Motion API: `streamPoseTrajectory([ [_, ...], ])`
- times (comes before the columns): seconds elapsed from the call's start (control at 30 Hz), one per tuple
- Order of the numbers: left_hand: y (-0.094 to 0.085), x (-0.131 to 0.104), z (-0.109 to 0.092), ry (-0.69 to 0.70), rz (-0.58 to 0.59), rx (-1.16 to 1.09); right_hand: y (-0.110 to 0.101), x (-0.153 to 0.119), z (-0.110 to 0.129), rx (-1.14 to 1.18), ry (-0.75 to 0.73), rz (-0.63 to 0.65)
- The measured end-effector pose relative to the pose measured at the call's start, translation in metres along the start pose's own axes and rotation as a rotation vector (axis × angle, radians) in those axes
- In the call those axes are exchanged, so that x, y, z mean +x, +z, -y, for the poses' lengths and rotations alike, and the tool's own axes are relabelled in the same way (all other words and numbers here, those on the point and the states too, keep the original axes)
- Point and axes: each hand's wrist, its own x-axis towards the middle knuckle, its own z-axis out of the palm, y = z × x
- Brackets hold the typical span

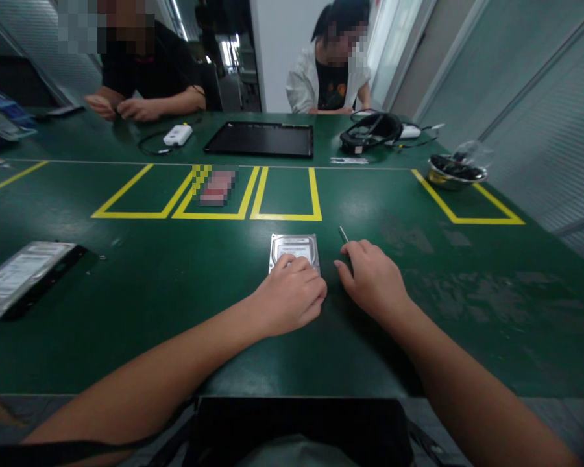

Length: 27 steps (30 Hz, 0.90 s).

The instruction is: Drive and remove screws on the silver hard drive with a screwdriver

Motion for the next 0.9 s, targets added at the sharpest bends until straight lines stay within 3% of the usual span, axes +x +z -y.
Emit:
streamPoseTrajectory([
  [0.57,-0.006,-0.007,0.003,-0.018,0.015,-0.03,-0.008,0.004,-0.011,-0.169,0.087,0.105],
  [0.9,-0.007,-0.014,0.006,-0.02,-0.001,-0.067,-0.011,0.006,-0.014,-0.264,0.144,0.244],
])
